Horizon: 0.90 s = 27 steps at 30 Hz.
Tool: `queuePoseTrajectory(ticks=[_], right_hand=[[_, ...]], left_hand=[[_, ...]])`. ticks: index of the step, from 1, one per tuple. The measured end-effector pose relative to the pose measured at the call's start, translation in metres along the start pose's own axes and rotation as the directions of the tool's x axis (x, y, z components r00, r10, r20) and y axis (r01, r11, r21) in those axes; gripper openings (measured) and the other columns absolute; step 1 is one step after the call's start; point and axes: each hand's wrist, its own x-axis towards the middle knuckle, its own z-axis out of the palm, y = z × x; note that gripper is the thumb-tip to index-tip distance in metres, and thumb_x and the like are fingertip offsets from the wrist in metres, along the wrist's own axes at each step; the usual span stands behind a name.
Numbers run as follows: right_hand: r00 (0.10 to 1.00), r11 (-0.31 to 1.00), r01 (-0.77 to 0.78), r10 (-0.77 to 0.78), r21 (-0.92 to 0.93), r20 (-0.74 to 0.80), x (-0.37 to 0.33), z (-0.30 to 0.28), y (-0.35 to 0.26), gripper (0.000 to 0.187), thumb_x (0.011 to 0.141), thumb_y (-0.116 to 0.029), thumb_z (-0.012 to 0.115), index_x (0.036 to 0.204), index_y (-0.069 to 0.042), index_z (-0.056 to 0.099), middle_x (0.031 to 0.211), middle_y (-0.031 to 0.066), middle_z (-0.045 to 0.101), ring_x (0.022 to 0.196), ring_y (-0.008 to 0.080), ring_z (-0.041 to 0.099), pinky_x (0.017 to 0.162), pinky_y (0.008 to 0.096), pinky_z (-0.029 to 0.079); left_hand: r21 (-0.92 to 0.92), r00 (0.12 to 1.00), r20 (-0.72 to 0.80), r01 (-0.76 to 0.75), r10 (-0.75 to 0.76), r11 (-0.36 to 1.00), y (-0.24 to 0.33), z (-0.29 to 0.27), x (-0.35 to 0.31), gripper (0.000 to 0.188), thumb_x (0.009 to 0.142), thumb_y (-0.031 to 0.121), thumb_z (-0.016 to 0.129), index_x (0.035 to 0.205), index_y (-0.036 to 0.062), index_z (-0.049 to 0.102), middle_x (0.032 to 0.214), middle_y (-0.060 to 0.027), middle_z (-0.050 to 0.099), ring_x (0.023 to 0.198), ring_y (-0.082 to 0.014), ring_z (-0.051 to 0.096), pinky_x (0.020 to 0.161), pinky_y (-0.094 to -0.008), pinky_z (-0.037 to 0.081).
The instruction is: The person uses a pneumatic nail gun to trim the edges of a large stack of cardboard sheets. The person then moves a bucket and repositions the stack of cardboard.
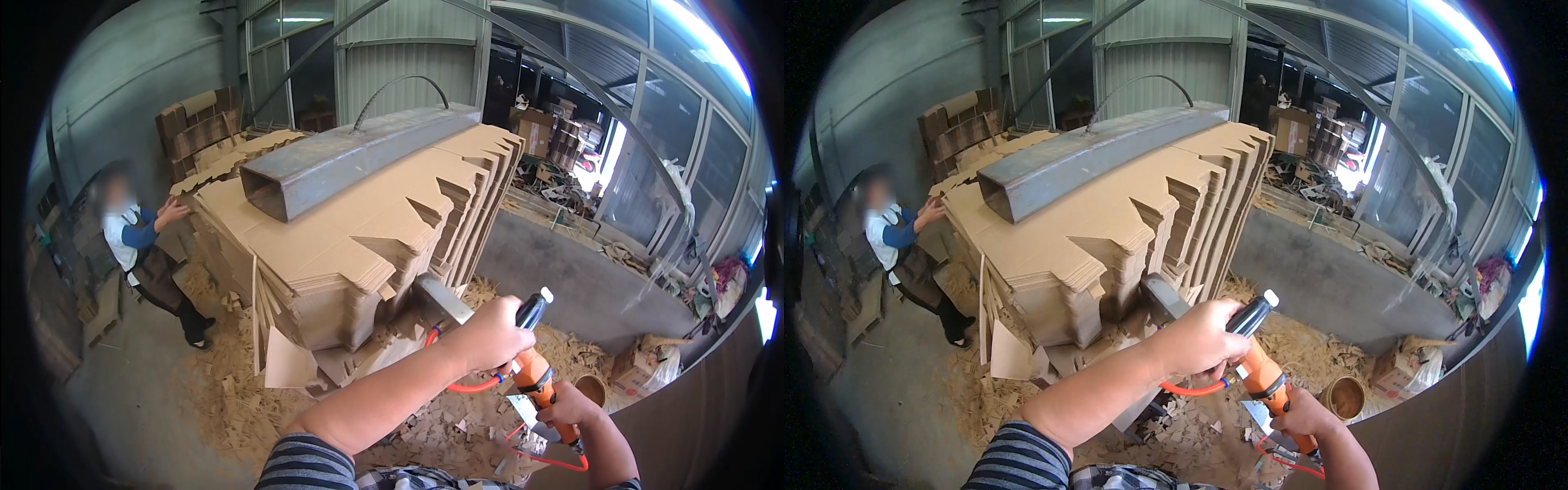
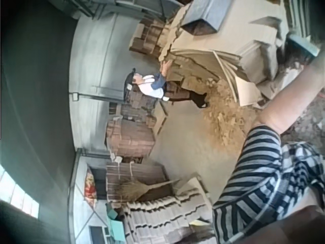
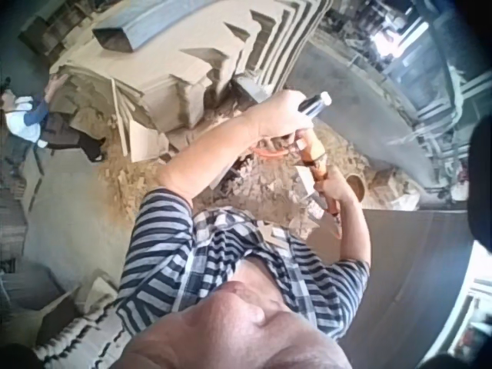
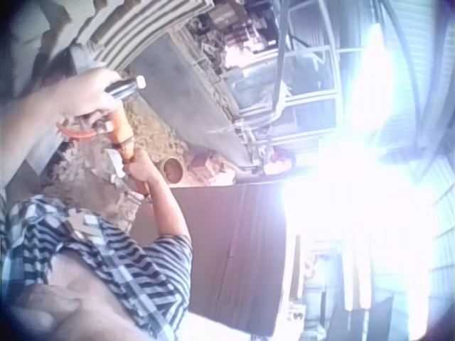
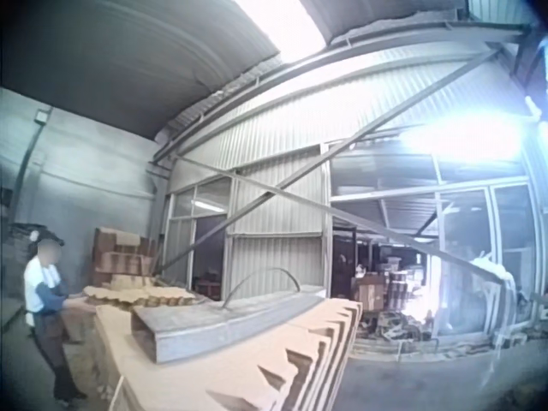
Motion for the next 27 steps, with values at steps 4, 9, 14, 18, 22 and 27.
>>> queuePoseTrajectory(ticks=[4, 9, 14, 18, 22, 27], right_hand=[[0.998, 0.998, 0.055, -0.056, -0.035, -0.041, 0.015, 0.017, 0.016, 0.023, 0.064, -0.008, 0.065, 0.083, 0.003, 0.060, 0.063, 0.0075, 0.060, 0.054, 0.0146, 0.057, 0.053, 0.0294, 0.047], [0.999, 0.999, 0.028, -0.029, -0.016, -0.020, 0.043, 0.034, 0.030, 0.033, 0.063, -0.012, 0.067, 0.087, 0.007, 0.058, 0.070, 0.0123, 0.062, 0.063, 0.0196, 0.060, 0.060, 0.0306, 0.048], [0.995, 0.998, -0.058, 0.058, -0.011, 0.086, 0.047, 0.026, 0.023, 0.039, 0.062, -0.017, 0.069, 0.091, 0.007, 0.057, 0.077, 0.0143, 0.063, 0.069, 0.0220, 0.061, 0.064, 0.0323, 0.048], [0.998, 1.000, -0.012, 0.013, -0.014, 0.063, 0.053, 0.027, 0.033, 0.033, 0.063, -0.010, 0.068, 0.090, 0.006, 0.058, 0.075, 0.0117, 0.062, 0.068, 0.0204, 0.061, 0.063, 0.0313, 0.049], [0.998, 0.999, -0.048, 0.047, 0.015, 0.041, 0.049, 0.036, 0.037, 0.035, 0.061, -0.012, 0.070, 0.091, 0.002, 0.059, 0.073, 0.0110, 0.063, 0.063, 0.0200, 0.061, 0.062, 0.0314, 0.049], [0.996, 1.000, -0.027, 0.026, -0.014, -0.088, 0.033, 0.038, 0.067, 0.036, 0.059, -0.014, 0.071, 0.090, 0.001, 0.060, 0.071, 0.0119, 0.064, 0.063, 0.0207, 0.064, 0.062, 0.0316, 0.050]], left_hand=[[-0.108, 0.999, 0.049, -0.006, 0.012, 0.994, -0.026, -0.006, 0.006, 0.016, 0.076, 0.007, 0.055, 0.087, -0.0022, 0.048, 0.062, -0.0050, 0.053, 0.041, -0.0092, 0.049, 0.035, -0.0239, 0.037], [-0.089, 0.997, 0.072, 0.018, -0.011, 0.996, -0.041, -0.010, 0.014, 0.022, 0.075, 0.005, 0.056, 0.094, -0.0044, 0.049, 0.063, -0.0048, 0.053, 0.041, -0.0089, 0.049, 0.035, -0.0229, 0.036], [-0.085, 0.999, 0.022, 0.051, -0.050, 0.995, -0.041, -0.007, 0.008, 0.024, 0.076, 0.004, 0.056, 0.097, -0.0041, 0.048, 0.067, -0.0057, 0.054, 0.041, -0.0086, 0.049, 0.036, -0.0228, 0.037], [-0.130, 0.999, 0.023, 0.049, -0.047, 0.990, -0.047, -0.004, 0.015, 0.021, 0.076, 0.005, 0.057, 0.094, -0.0021, 0.048, 0.066, -0.0054, 0.054, 0.042, -0.0083, 0.049, 0.036, -0.0231, 0.038], [-0.081, 0.996, 0.040, 0.084, -0.081, 0.993, -0.046, 0.002, 0.017, 0.023, 0.076, 0.004, 0.057, 0.097, -0.0016, 0.049, 0.065, -0.0051, 0.054, 0.042, -0.0082, 0.049, 0.037, -0.0229, 0.038], [0.003, 0.991, 0.119, 0.064, -0.064, 0.998, -0.049, 0.026, 0.027, 0.024, 0.074, 0.006, 0.053, 0.095, -0.0037, 0.050, 0.066, -0.0047, 0.055, 0.043, -0.0103, 0.052, 0.040, -0.0253, 0.042]])
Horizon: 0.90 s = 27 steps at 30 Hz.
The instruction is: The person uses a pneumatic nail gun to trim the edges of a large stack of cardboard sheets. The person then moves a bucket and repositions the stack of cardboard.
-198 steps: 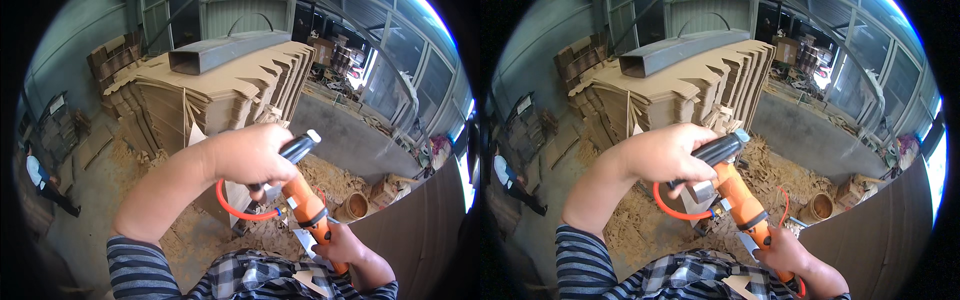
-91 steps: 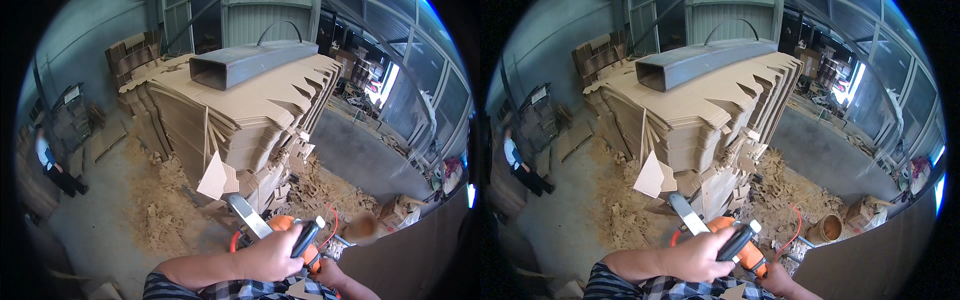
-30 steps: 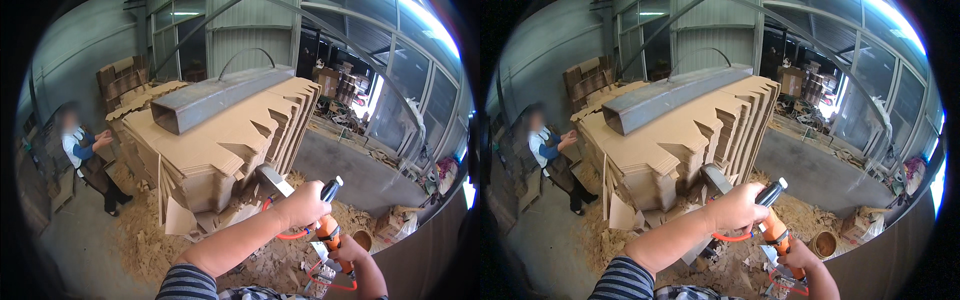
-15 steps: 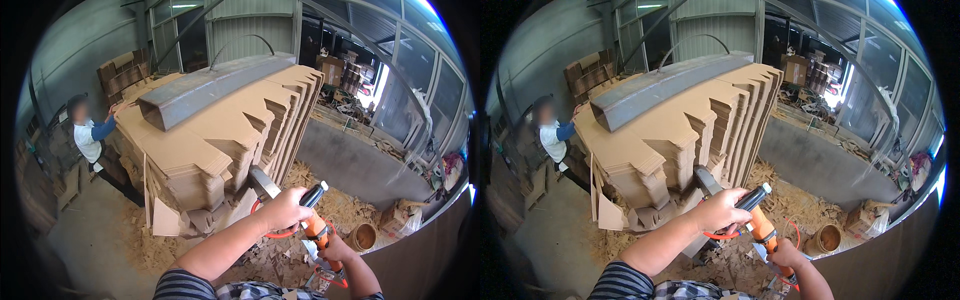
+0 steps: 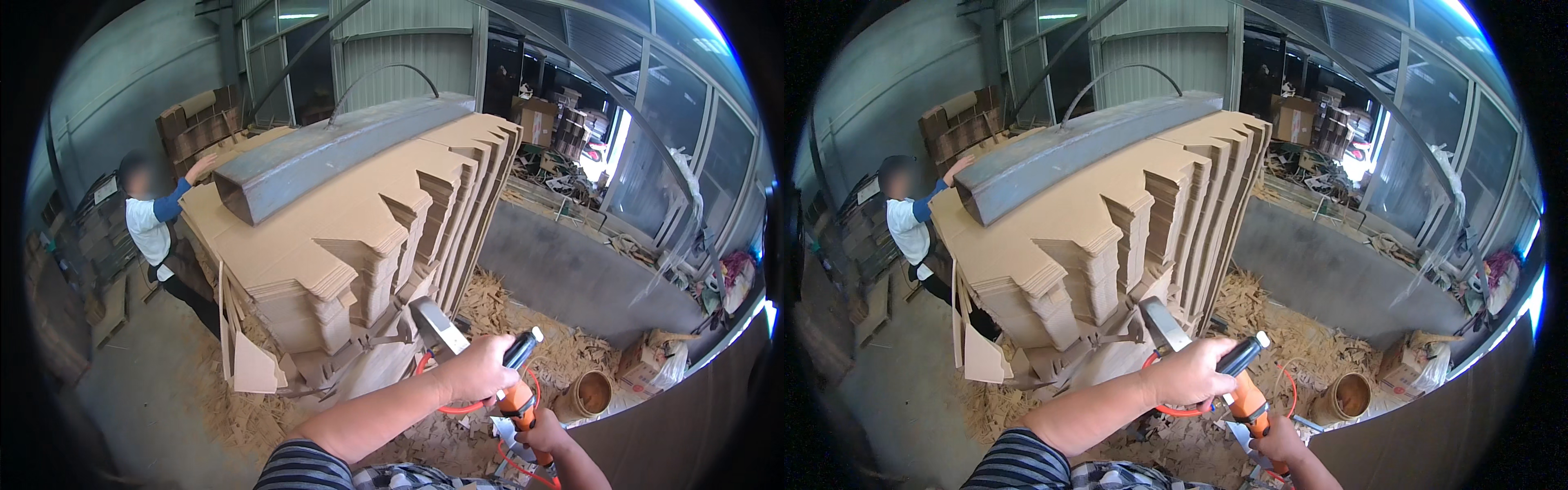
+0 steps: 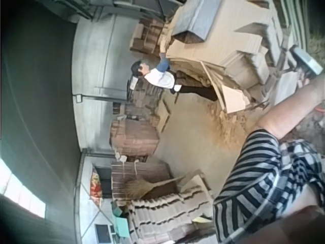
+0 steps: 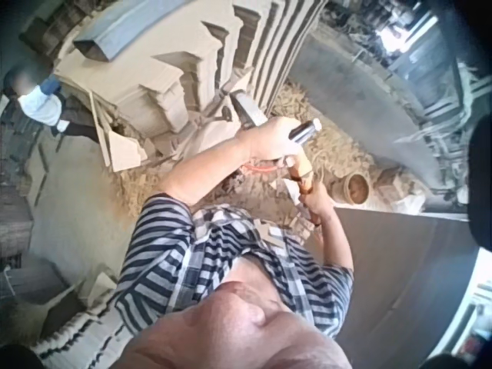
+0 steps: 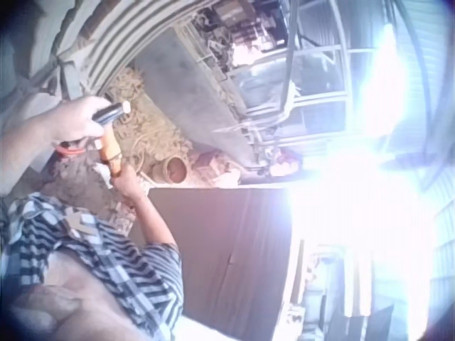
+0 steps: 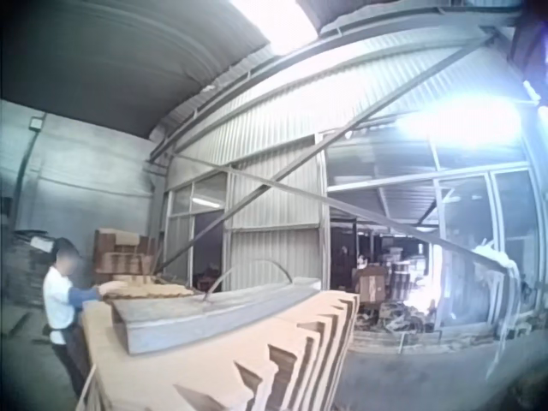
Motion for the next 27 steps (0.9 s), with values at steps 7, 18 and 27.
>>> queuePoseTrajectory(ticks=[7, 18, 27], right_hand=[[0.997, 0.997, 0.028, -0.023, 0.070, -0.076, 0.013, -0.050, -0.034, 0.025, 0.062, -0.010, 0.067, 0.083, 0.003, 0.061, 0.067, 0.0104, 0.063, 0.057, 0.0165, 0.061, 0.055, 0.0294, 0.049], [0.996, 0.998, -0.065, 0.066, -0.008, 0.053, 0.025, -0.069, -0.064, 0.017, 0.063, -0.002, 0.065, 0.077, 0.003, 0.058, 0.062, 0.0075, 0.059, 0.053, 0.0158, 0.058, 0.050, 0.0285, 0.047], [0.995, 0.996, 0.004, 0.005, 0.089, -0.104, 0.021, -0.045, -0.030, 0.020, 0.064, -0.001, 0.066, 0.082, 0.004, 0.058, 0.067, 0.0074, 0.060, 0.055, 0.0147, 0.059, 0.051, 0.0280, 0.048]], left_hand=[[0.011, 0.987, -0.079, -0.140, 0.140, 0.990, 0.036, -0.016, 0.032, 0.015, 0.074, 0.005, 0.053, 0.085, -0.0033, 0.049, 0.061, -0.0045, 0.051, 0.040, -0.0101, 0.049, 0.036, -0.0254, 0.039], [-0.196, 0.993, -0.115, -0.051, 0.029, 0.979, 0.018, -0.045, 0.050, 0.009, 0.074, 0.005, 0.054, 0.075, 0.0004, 0.047, 0.053, -0.0061, 0.049, 0.034, -0.0118, 0.047, 0.027, -0.0267, 0.032], [0.003, 0.986, -0.041, -0.163, 0.163, 0.987, 0.026, -0.026, 0.042, 0.010, 0.074, 0.004, 0.053, 0.081, -0.0021, 0.049, 0.059, -0.0039, 0.052, 0.042, -0.0084, 0.049, 0.038, -0.0237, 0.039]])
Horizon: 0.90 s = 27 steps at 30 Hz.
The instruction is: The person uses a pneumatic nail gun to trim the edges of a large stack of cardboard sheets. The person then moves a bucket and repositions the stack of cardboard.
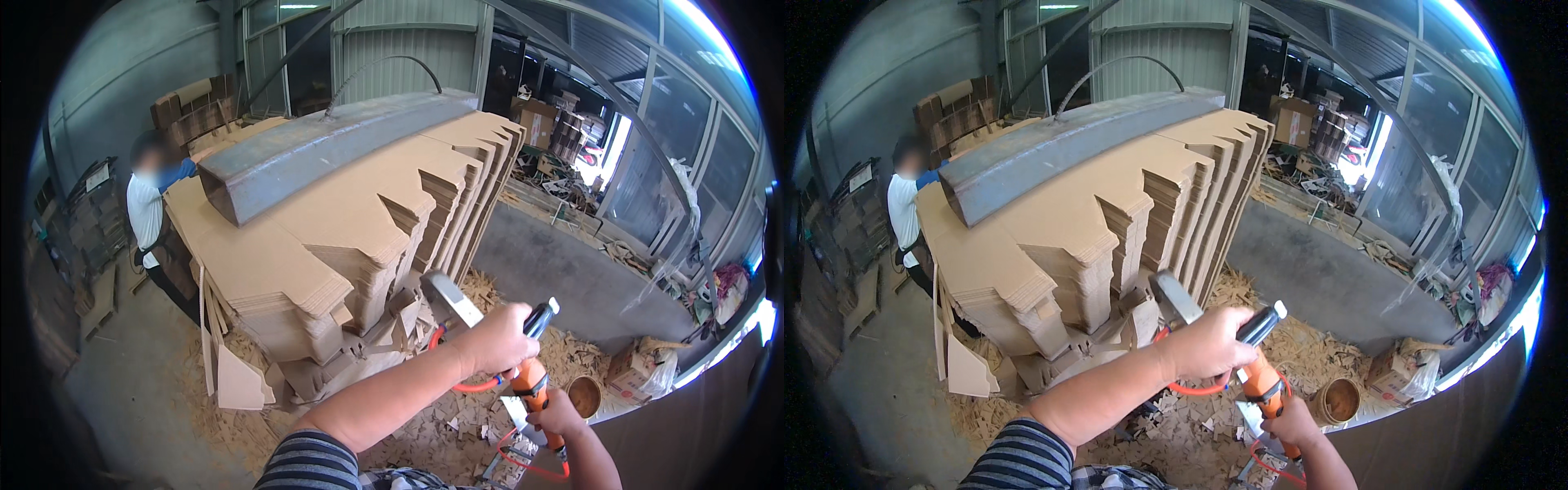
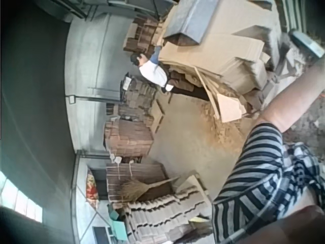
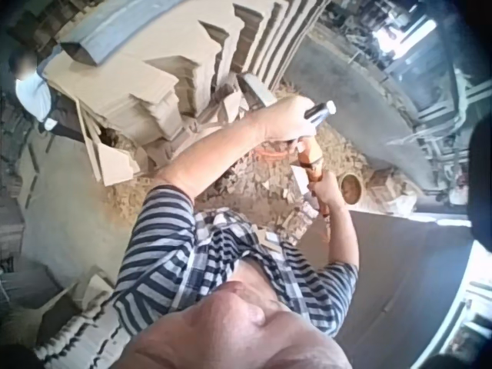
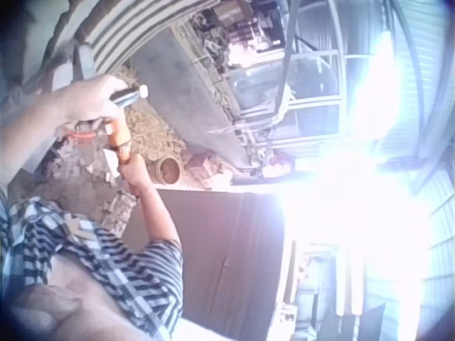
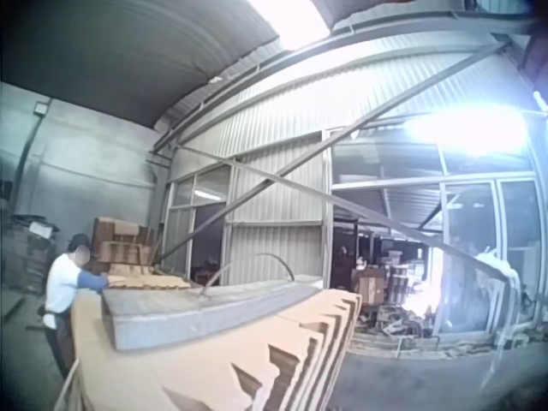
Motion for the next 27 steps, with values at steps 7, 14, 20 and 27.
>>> queuePoseTrajectory(ticks=[7, 14, 20, 27], right_hand=[[0.992, 0.989, -0.045, 0.062, -0.144, 0.110, 0.035, -0.019, -0.036, 0.027, 0.064, -0.006, 0.067, 0.087, 0.006, 0.058, 0.068, 0.0096, 0.062, 0.057, 0.0169, 0.061, 0.055, 0.0295, 0.049], [0.974, 0.974, -0.063, 0.108, -0.219, 0.200, 0.042, -0.016, -0.063, 0.033, 0.064, -0.008, 0.065, 0.092, 0.007, 0.057, 0.067, 0.0108, 0.062, 0.057, 0.0179, 0.061, 0.055, 0.0302, 0.049], [0.957, 0.957, -0.096, 0.165, -0.275, 0.240, 0.040, -0.020, -0.083, 0.027, 0.065, -0.007, 0.065, 0.087, 0.006, 0.057, 0.066, 0.0105, 0.061, 0.055, 0.0181, 0.061, 0.053, 0.0301, 0.048], [0.938, 0.964, -0.119, 0.188, -0.239, 0.291, 0.055, -0.005, -0.064, 0.023, 0.065, -0.007, 0.065, 0.082, 0.005, 0.057, 0.067, 0.0102, 0.061, 0.056, 0.0181, 0.061, 0.052, 0.0302, 0.047]], left_hand=[[-0.133, 0.983, -0.113, 0.129, -0.144, 0.983, -0.008, -0.031, 0.010, 0.010, 0.077, 0.006, 0.055, 0.084, 0.0008, 0.050, 0.060, -0.0028, 0.051, 0.038, -0.0068, 0.046, 0.030, -0.0202, 0.031], [-0.331, 0.987, -0.098, 0.089, -0.127, 0.939, -0.027, -0.065, 0.003, 0.012, 0.078, 0.006, 0.055, 0.087, 0.0015, 0.050, 0.060, -0.0023, 0.051, 0.035, -0.0060, 0.043, 0.029, -0.0196, 0.029], [-0.367, 0.987, -0.083, 0.099, -0.138, 0.925, -0.037, -0.073, 0.004, 0.013, 0.078, 0.007, 0.056, 0.088, 0.0015, 0.050, 0.061, -0.0024, 0.052, 0.036, -0.0053, 0.043, 0.029, -0.0192, 0.029], [-0.353, 0.975, -0.060, 0.181, -0.216, 0.918, -0.053, -0.072, 0.016, 0.013, 0.077, 0.005, 0.055, 0.088, 0.0023, 0.049, 0.063, -0.0028, 0.052, 0.037, -0.0060, 0.043, 0.031, -0.0205, 0.030]])
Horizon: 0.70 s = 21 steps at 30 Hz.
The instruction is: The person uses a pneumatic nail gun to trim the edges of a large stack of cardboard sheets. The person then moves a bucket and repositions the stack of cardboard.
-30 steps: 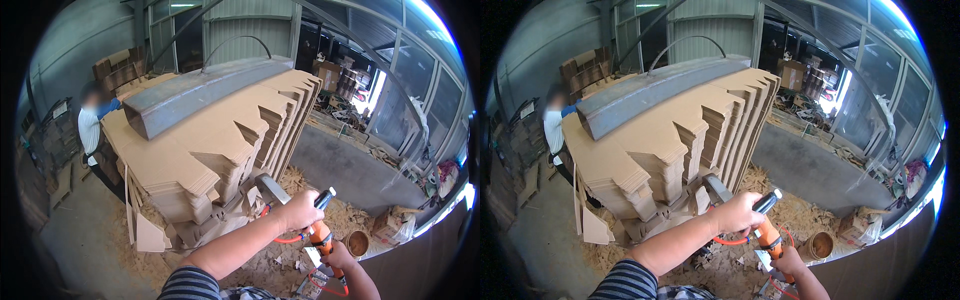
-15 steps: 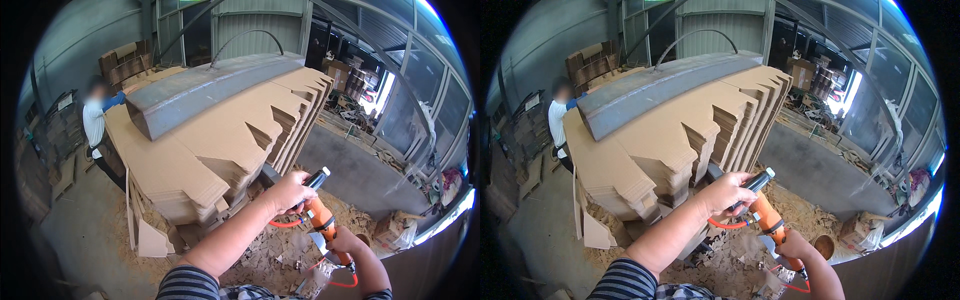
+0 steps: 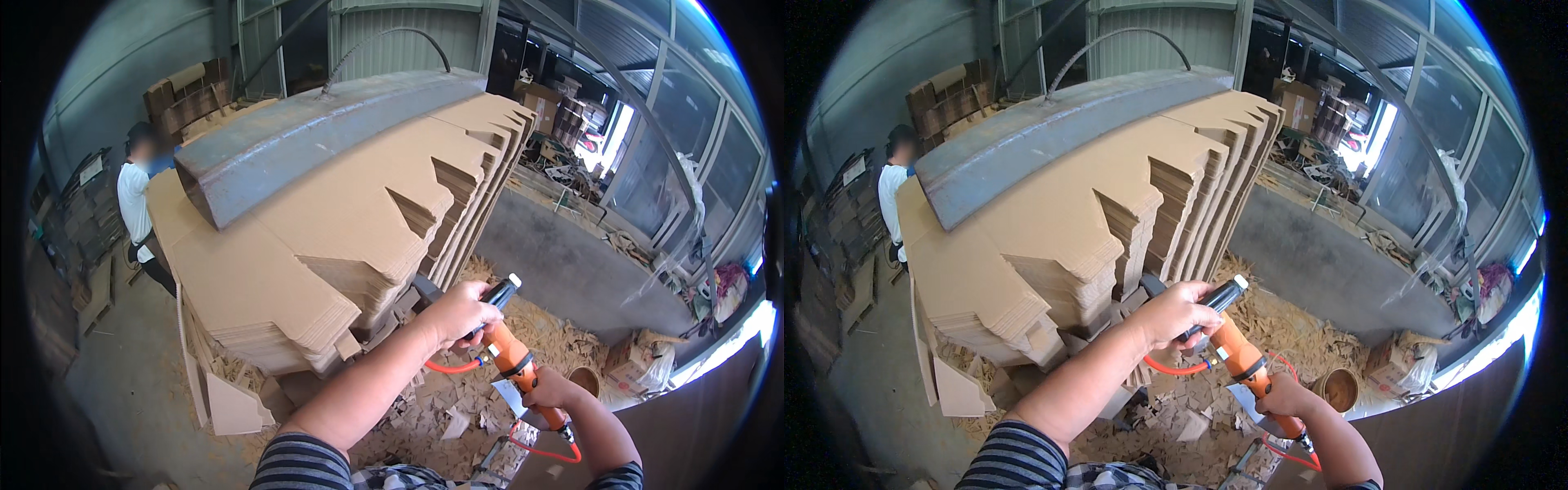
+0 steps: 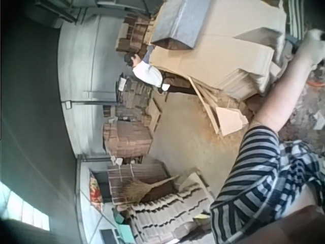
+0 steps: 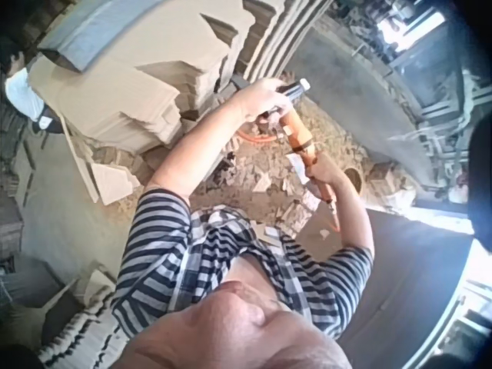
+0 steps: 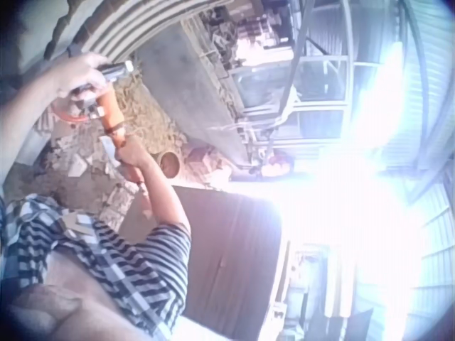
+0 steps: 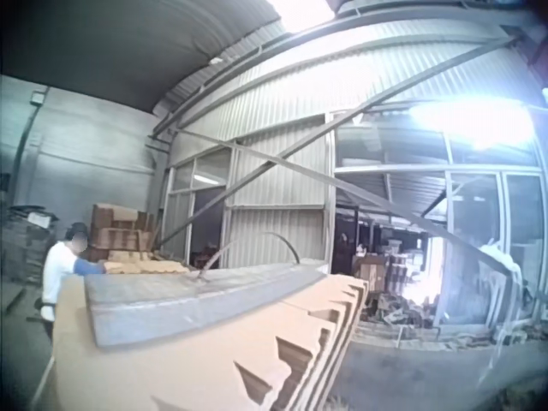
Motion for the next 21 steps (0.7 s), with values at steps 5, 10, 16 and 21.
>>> queuePoseTrajectory(ticks=[5, 10, 16, 21], right_hand=[[1.000, 1.000, 0.002, -0.002, 0.012, -0.016, 0.019, 0.006, 0.012, 0.023, 0.064, -0.010, 0.066, 0.081, 0.004, 0.058, 0.067, 0.0112, 0.062, 0.057, 0.0187, 0.062, 0.056, 0.0310, 0.049], [1.000, 1.000, -0.010, 0.010, -0.016, 0.006, 0.035, 0.007, 0.017, 0.027, 0.062, -0.011, 0.067, 0.083, 0.004, 0.060, 0.067, 0.0112, 0.062, 0.061, 0.0191, 0.062, 0.058, 0.0311, 0.049], [0.999, 0.997, 0.041, -0.040, -0.059, 0.018, 0.062, 0.016, 0.032, 0.024, 0.061, -0.010, 0.066, 0.082, 0.003, 0.061, 0.065, 0.0103, 0.062, 0.058, 0.0184, 0.062, 0.055, 0.0305, 0.049], [0.999, 0.998, 0.037, -0.038, -0.056, -0.014, 0.100, 0.029, 0.057, 0.027, 0.062, -0.009, 0.067, 0.085, 0.005, 0.061, 0.064, 0.0110, 0.062, 0.056, 0.0179, 0.061, 0.054, 0.0306, 0.049]], left_hand=[[-0.028, 0.998, -0.014, 0.064, -0.065, 0.998, -0.013, -0.005, 0.009, 0.014, 0.077, 0.006, 0.055, 0.090, 0.0032, 0.049, 0.063, -0.0028, 0.052, 0.038, -0.0063, 0.043, 0.032, -0.0207, 0.030], [-0.020, 0.996, -0.033, 0.084, -0.085, 0.996, -0.025, -0.006, 0.015, 0.017, 0.076, 0.006, 0.055, 0.093, 0.0030, 0.049, 0.062, -0.0023, 0.051, 0.038, -0.0062, 0.043, 0.031, -0.0207, 0.029], [0.017, 0.993, -0.074, 0.097, -0.096, 0.995, -0.043, -0.009, 0.031, 0.018, 0.076, 0.009, 0.055, 0.091, 0.0021, 0.049, 0.061, -0.0034, 0.051, 0.037, -0.0079, 0.045, 0.030, -0.0225, 0.030], [0.048, 0.988, -0.094, 0.130, -0.125, 0.990, -0.060, -0.010, 0.033, 0.019, 0.077, 0.008, 0.056, 0.093, 0.0038, 0.048, 0.062, -0.0021, 0.050, 0.038, -0.0070, 0.043, 0.032, -0.0208, 0.029]])
